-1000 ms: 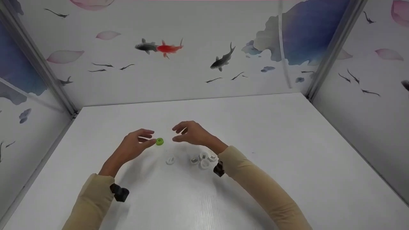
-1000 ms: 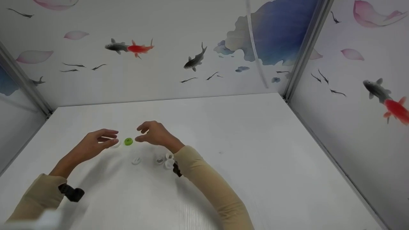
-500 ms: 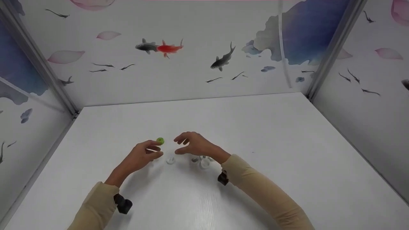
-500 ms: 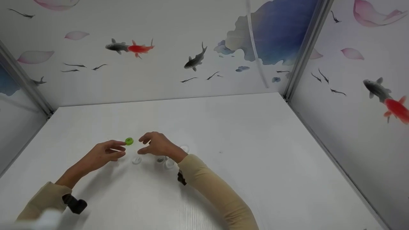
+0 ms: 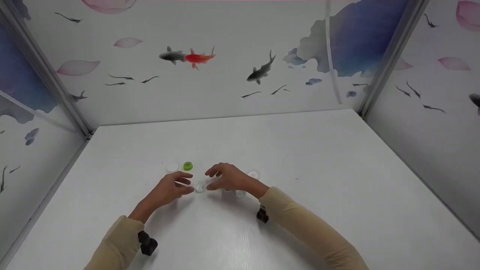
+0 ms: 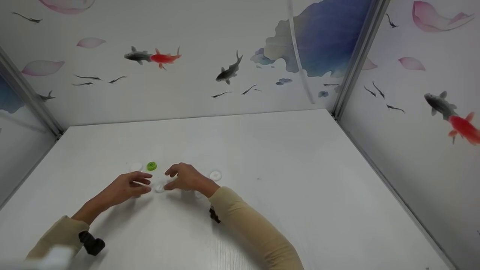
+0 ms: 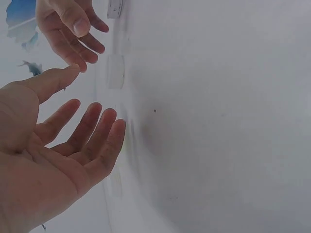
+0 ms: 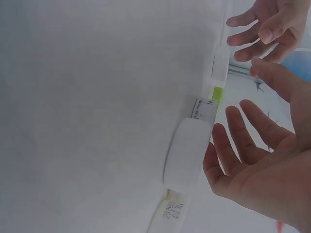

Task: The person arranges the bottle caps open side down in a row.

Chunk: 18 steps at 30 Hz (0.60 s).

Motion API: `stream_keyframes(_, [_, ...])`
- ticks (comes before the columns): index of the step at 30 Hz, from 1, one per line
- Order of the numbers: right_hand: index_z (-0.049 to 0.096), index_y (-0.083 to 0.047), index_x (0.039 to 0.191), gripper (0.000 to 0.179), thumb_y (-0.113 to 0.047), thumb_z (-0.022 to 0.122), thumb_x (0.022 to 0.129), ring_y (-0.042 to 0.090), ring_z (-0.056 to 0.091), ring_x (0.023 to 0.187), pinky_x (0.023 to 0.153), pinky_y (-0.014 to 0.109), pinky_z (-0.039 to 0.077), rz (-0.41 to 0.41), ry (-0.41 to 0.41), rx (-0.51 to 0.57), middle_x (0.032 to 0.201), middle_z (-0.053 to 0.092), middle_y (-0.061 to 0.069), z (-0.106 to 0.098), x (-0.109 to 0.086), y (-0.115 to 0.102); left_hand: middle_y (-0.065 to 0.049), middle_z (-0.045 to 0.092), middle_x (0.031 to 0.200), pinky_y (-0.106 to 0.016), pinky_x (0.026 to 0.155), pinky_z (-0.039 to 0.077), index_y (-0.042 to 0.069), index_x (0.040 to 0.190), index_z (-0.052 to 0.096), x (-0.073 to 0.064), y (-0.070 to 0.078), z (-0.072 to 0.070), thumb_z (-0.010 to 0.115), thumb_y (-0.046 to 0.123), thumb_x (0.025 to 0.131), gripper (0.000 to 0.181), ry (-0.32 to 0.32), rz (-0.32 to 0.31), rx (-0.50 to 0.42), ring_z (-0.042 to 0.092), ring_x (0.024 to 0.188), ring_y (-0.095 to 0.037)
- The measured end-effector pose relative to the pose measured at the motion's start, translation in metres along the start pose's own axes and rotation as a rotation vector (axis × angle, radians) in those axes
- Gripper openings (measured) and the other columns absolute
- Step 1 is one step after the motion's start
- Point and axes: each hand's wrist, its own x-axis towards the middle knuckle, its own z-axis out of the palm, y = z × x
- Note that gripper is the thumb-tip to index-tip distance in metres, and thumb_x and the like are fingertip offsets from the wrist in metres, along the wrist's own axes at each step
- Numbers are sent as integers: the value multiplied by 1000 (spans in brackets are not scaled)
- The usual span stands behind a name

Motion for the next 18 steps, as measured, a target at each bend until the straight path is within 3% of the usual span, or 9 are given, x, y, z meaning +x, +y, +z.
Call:
stream_keyframes(6, [69, -12, 126, 43, -24, 80, 87, 24, 58, 119, 103, 41, 50, 41, 8, -18, 125, 67, 5, 5, 2, -5, -18, 66, 127, -50, 102, 51, 2, 134, 59, 9, 1, 3, 72, 18, 93, 46, -19, -14, 71, 62, 121, -34])
stream_keyframes(18, [72, -9, 120, 40, -19, 83, 83, 25, 63, 116, 102, 39, 51, 83, 14, -65, 121, 70, 9, 11, 9, -16, -17, 67, 124, -45, 99, 53, 0, 127, 65, 21, 4, 7, 77, 13, 88, 43, -49, 0, 142, 62, 116, -31])
